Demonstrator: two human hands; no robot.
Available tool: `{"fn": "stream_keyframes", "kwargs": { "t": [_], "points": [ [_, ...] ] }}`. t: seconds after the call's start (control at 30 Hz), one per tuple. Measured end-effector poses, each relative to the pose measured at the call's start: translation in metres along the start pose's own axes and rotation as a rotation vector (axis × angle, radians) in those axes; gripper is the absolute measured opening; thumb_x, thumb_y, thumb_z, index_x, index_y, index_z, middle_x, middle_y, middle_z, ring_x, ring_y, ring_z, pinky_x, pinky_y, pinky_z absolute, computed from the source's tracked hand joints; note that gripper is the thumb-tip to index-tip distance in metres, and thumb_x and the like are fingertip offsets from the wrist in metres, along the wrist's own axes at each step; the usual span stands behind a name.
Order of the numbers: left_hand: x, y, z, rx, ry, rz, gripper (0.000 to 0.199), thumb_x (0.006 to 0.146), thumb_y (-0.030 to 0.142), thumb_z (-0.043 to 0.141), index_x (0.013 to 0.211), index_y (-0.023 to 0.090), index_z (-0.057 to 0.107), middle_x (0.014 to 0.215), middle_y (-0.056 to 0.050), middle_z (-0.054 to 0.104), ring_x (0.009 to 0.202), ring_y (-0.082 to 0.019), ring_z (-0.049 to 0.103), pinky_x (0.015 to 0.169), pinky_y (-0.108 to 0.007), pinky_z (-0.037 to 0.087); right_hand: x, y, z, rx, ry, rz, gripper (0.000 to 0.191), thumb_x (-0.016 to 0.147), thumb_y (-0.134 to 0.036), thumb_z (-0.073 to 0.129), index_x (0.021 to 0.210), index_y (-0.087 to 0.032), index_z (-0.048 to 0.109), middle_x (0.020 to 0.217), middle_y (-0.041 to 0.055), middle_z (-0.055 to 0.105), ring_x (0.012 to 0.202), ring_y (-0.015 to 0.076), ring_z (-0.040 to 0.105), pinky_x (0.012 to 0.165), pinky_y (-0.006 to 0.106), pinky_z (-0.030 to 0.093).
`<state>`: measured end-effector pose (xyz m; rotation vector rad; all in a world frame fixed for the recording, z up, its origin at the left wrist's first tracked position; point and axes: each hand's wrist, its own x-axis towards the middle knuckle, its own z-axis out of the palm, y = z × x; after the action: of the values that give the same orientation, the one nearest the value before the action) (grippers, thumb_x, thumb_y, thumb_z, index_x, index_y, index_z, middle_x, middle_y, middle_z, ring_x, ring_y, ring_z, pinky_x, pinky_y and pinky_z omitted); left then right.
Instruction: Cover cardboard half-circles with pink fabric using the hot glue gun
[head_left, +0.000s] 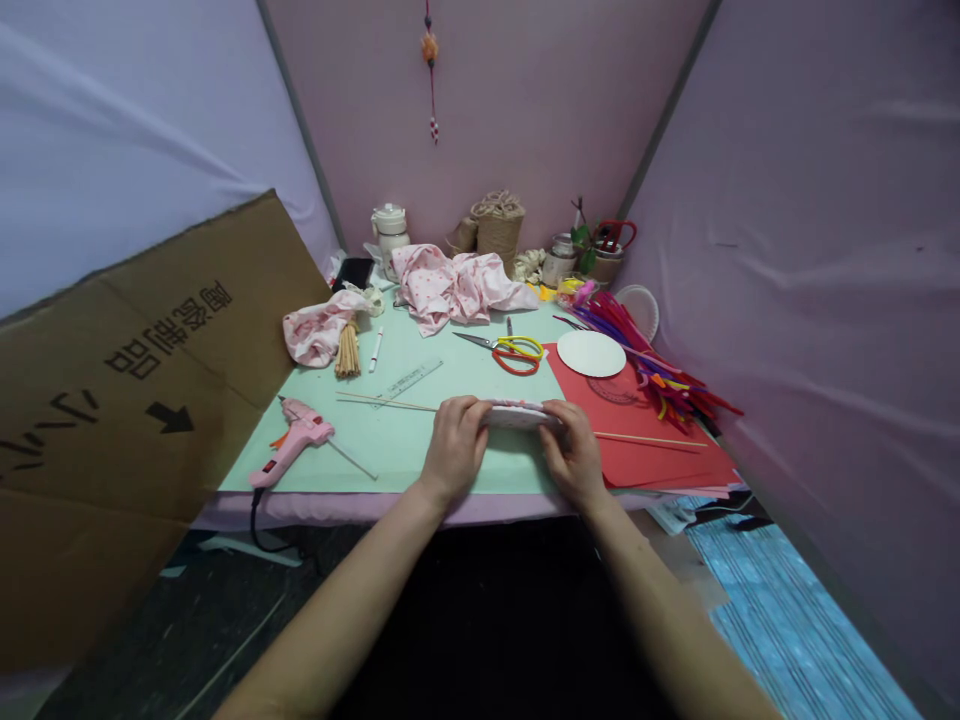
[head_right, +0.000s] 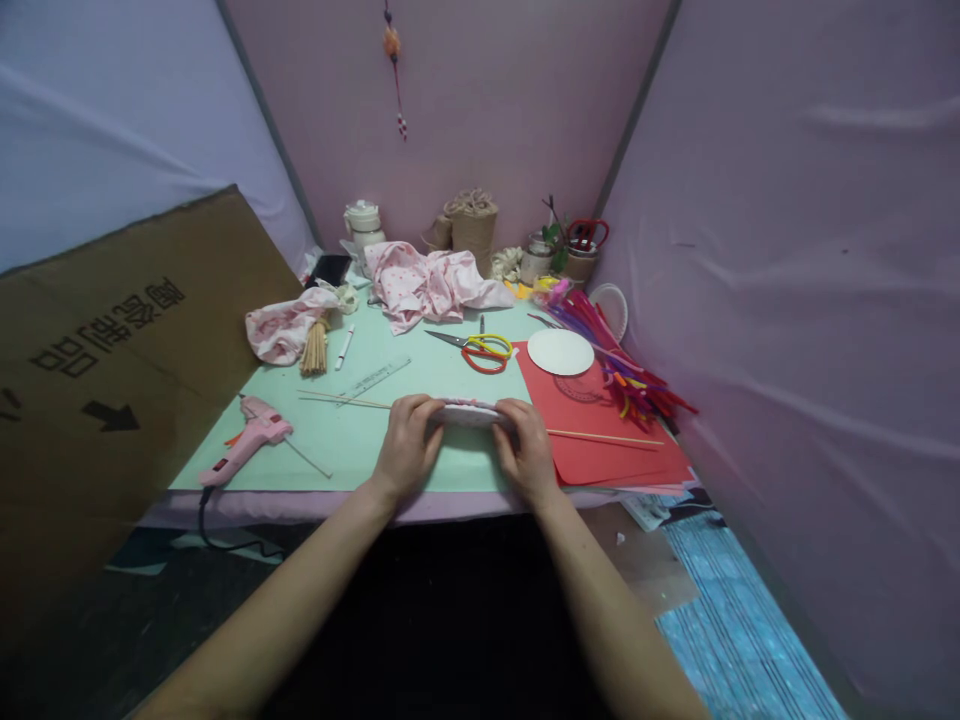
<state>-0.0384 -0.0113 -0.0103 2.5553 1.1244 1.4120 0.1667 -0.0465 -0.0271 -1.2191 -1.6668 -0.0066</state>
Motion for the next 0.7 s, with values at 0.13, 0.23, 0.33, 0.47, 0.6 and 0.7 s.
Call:
{"fn": "stream_keyframes", "kwargs": {
  "t": [0.13,0.23,0.33,0.47,0.6,0.7],
  "points": [
    [0.001,0.001,0.0,-0.013,-0.023,-0.01,0.036,0.088,0.008,0.049,0.123,0.019,0.05,0.112,-0.011,0.055,0.106,-0.023,0.051,0.095,-0.041,0.046,0.0,0.0,0.0,0.025,0.001,0.018,0.03,0.093,-0.027,0.048,0.123,-0.024,0.055,0.116,0.0123,0.063,0.112,0.0265,0.06,0.096,0.051,0.051],
    [0.003,0.001,0.0,-0.009,-0.044,-0.029,0.034,0.087,0.008,0.051,0.119,0.018,0.05,0.112,-0.011,0.055,0.106,-0.023,0.051,0.095,-0.04,0.045,0.001,0.0,0.001,0.032,0.004,0.017,0.031,0.092,-0.028,0.051,0.123,-0.023,0.055,0.117,0.0126,0.063,0.111,0.026,0.06,0.096,0.05,0.051],
    [0.006,0.003,0.0,0.027,-0.062,-0.05,0.032,0.086,0.009,0.052,0.117,0.019,0.049,0.112,-0.011,0.057,0.107,-0.024,0.051,0.095,-0.041,0.044,0.002,0.001,0.001,0.036,0.009,0.011,0.03,0.093,-0.028,0.052,0.122,-0.022,0.056,0.117,0.0127,0.063,0.111,0.0254,0.061,0.096,0.049,0.051],
    [0.008,0.006,0.002,0.047,-0.084,-0.062,0.03,0.085,0.009,0.053,0.114,0.019,0.048,0.111,-0.01,0.058,0.106,-0.025,0.052,0.094,-0.042,0.042,0.001,0.002,0.001,0.038,0.004,0.009,0.03,0.093,-0.029,0.051,0.122,-0.022,0.056,0.117,0.0126,0.064,0.111,0.0256,0.061,0.096,0.049,0.051],
    [0.011,0.011,0.004,0.084,-0.069,-0.112,0.027,0.085,0.01,0.054,0.11,0.02,0.051,0.11,-0.01,0.059,0.104,-0.025,0.053,0.092,-0.041,0.042,0.001,-0.001,0.0,0.055,0.01,0.041,0.029,0.094,-0.034,0.05,0.119,-0.023,0.059,0.115,0.0119,0.066,0.111,0.0254,0.062,0.096,0.048,0.051],
    [0.013,0.012,0.005,0.158,-0.055,-0.11,0.02,0.087,0.012,0.055,0.105,0.021,0.055,0.103,-0.009,0.06,0.098,-0.024,0.053,0.088,-0.041,0.041,0.01,-0.006,-0.008,0.08,-0.015,0.097,0.025,0.096,-0.036,0.045,0.107,-0.022,0.063,0.106,0.0106,0.07,0.103,0.0244,0.065,0.091,0.044,0.053]
  ]
}}
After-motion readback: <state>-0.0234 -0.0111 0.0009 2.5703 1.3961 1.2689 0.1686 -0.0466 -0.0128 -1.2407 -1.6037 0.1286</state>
